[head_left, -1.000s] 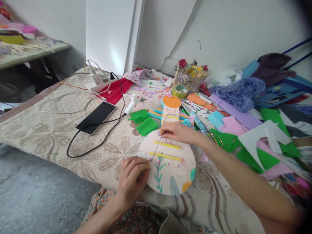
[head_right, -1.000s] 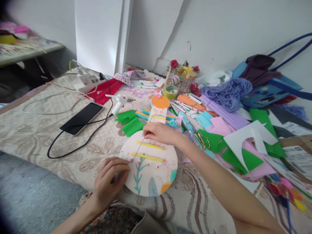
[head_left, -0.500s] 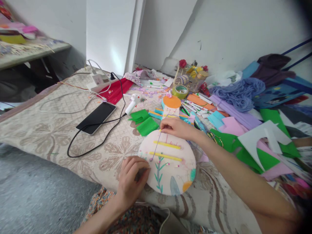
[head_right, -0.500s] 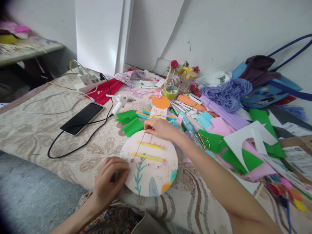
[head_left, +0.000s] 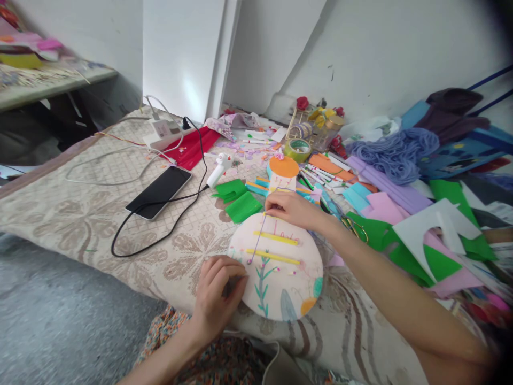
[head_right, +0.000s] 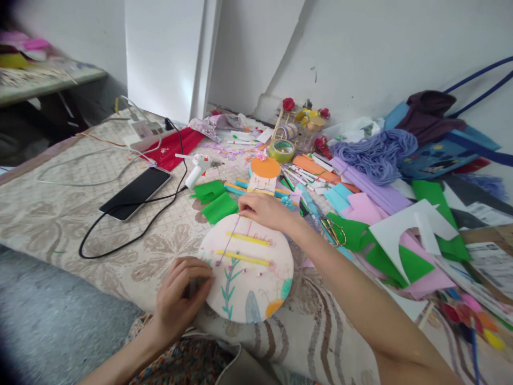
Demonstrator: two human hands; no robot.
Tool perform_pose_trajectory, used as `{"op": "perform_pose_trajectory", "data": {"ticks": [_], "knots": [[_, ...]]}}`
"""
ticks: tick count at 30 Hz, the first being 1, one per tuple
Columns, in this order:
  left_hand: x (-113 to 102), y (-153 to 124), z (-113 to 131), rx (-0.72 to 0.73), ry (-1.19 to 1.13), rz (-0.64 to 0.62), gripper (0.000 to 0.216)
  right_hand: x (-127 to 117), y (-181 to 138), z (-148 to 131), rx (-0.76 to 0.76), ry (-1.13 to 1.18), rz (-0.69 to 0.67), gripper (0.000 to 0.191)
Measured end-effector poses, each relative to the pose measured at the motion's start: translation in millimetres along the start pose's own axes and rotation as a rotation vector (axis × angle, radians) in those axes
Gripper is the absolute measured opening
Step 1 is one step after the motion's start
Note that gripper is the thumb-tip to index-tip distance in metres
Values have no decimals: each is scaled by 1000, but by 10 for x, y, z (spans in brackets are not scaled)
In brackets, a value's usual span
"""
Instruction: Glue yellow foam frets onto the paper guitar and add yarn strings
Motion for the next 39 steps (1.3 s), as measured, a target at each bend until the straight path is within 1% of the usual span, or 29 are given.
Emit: {"op": "perform_pose_trajectory", "data": {"ticks": [9, 15, 20, 25, 30, 34, 39], "knots": [[9, -29, -12, -7, -16, 6, 16, 27, -3, 15, 8, -2, 29, 11], [4, -50, -26, -10, -47, 33, 18, 18, -41, 7, 20, 0, 53, 9], [-19, -73, -16, 28, -48, 17, 20, -27, -162, -62, 18, 6, 61, 7], [-12, -90, -27, 51, -35, 0, 20, -59, -320, -177, 6, 12, 55, 8], [2, -103, -37, 65, -30, -33, 19, -67, -426, -223, 23, 4, 17, 7], [-15, -108, -30, 65, -15, -31, 19, -92, -480, -224, 58, -16, -54, 9], [-40, -108, -41, 122, 20, -65, 18, -128, -519, -247, 68, -4, -106, 12]]}}
Point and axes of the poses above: each hand's wrist, its own y-axis towards the middle knuckle, its own x-axis out of the palm, z = x × y, the point moved 1 cm from there along y, towards the middle knuckle, and after that the axes turned 10 degrees about x, right-handed, at the moved point
